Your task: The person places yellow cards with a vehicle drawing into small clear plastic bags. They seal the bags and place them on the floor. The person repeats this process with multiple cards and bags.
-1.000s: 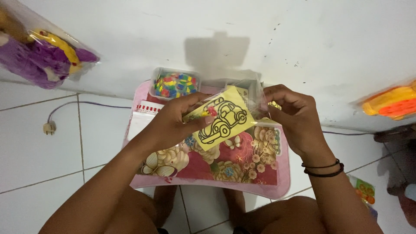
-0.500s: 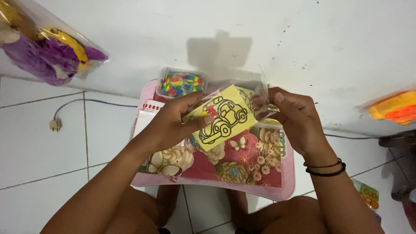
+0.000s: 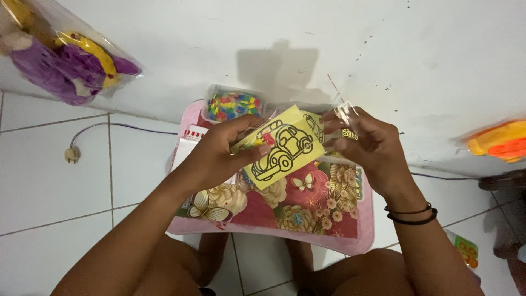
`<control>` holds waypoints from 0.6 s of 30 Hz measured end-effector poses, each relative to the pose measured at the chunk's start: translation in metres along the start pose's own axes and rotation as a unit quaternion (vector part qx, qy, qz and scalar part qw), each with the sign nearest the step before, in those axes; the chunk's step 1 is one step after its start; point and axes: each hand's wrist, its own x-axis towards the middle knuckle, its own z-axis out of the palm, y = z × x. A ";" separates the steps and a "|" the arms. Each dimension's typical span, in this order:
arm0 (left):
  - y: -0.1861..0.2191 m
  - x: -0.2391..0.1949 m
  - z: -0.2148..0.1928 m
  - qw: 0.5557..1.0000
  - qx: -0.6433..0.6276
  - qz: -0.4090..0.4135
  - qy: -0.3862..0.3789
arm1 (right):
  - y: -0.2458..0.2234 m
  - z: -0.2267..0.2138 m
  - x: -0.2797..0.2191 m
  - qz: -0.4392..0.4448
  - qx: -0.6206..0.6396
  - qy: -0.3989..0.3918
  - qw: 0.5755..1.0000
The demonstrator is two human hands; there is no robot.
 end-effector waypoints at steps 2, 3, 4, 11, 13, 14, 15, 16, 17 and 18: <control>-0.003 0.002 0.003 1.000 -0.017 0.002 -0.001 | -0.011 0.005 0.000 0.017 -0.039 0.001 0.999; 0.002 0.001 0.003 1.000 -0.017 0.002 -0.001 | -0.010 0.005 -0.001 0.017 -0.040 0.001 0.999; 0.006 0.000 0.003 1.000 -0.013 0.001 0.001 | -0.009 0.004 -0.001 0.014 -0.039 0.000 0.999; 0.005 0.005 0.005 1.000 0.000 0.009 -0.002 | -0.009 0.000 -0.005 -0.036 -0.100 0.002 0.994; 0.001 0.006 0.008 1.000 -0.007 0.005 0.001 | -0.018 0.001 -0.003 -0.064 -0.159 -0.002 0.985; -0.001 0.006 0.010 1.000 -0.014 0.001 0.003 | -0.022 0.001 -0.002 -0.093 -0.218 -0.008 0.972; 0.002 0.006 0.009 1.000 -0.013 0.001 0.002 | -0.021 0.001 -0.003 -0.093 -0.218 -0.007 0.972; 0.005 0.007 0.009 1.000 -0.013 -0.003 0.002 | -0.020 0.000 -0.004 -0.119 -0.232 0.001 0.965; 0.008 0.007 0.009 1.000 -0.011 -0.007 0.002 | -0.018 0.000 -0.004 -0.146 -0.246 0.009 0.958; 0.010 0.008 0.011 1.000 -0.011 -0.007 0.002 | -0.019 0.000 -0.005 -0.146 -0.246 0.010 0.958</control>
